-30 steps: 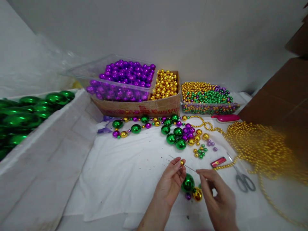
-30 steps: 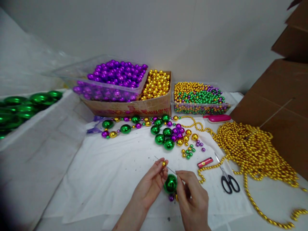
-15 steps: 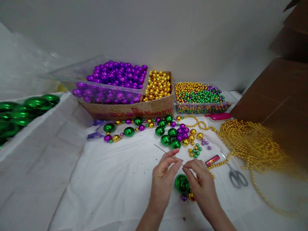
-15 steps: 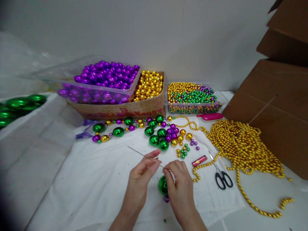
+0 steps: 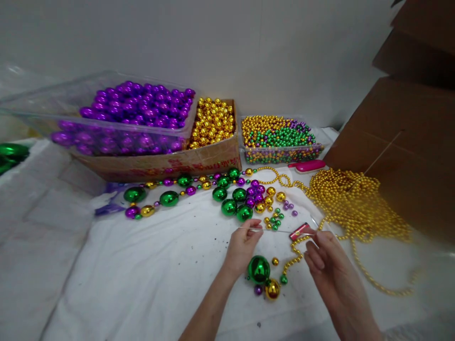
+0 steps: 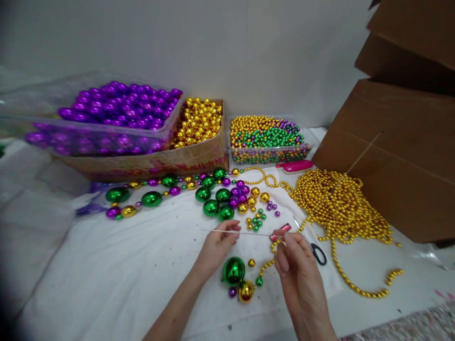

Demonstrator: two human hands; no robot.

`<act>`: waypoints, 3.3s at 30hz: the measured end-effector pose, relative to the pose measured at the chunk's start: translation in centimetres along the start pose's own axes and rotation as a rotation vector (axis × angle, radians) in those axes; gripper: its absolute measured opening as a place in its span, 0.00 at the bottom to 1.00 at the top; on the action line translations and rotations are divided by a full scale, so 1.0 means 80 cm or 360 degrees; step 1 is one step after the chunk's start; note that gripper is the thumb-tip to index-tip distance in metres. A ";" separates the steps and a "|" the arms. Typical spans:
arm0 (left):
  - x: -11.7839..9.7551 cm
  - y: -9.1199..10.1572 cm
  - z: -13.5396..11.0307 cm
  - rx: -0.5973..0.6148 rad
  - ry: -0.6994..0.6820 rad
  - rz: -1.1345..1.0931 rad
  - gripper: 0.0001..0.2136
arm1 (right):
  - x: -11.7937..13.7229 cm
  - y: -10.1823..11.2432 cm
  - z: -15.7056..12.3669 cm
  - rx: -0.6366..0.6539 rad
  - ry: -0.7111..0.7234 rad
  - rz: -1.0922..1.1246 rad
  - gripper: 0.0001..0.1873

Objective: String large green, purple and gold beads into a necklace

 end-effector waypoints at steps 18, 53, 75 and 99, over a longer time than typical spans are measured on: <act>-0.015 0.062 0.018 -0.0548 -0.0301 0.0624 0.07 | 0.032 0.022 -0.011 -0.0302 0.0504 -0.0593 0.12; -0.008 0.045 -0.061 -0.0136 0.0419 -0.1538 0.08 | 0.030 -0.049 -0.096 -0.0459 0.1247 -0.1414 0.10; 0.006 0.045 -0.078 0.0006 0.0606 -0.1840 0.13 | 0.004 -0.055 -0.112 -0.0104 0.1439 -0.1596 0.04; 0.003 0.031 -0.082 -0.0303 0.0595 -0.1942 0.10 | -0.012 -0.059 -0.113 0.0382 0.1677 -0.2344 0.10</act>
Point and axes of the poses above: each hand's wrist, its own z-axis towards the middle knuckle, its own y-axis out of the back of the hand, x = y × z, the point moved 3 cm from there along z, towards the middle knuckle, and after that the axes turned 5 degrees about -y, right-handed, at the moved point
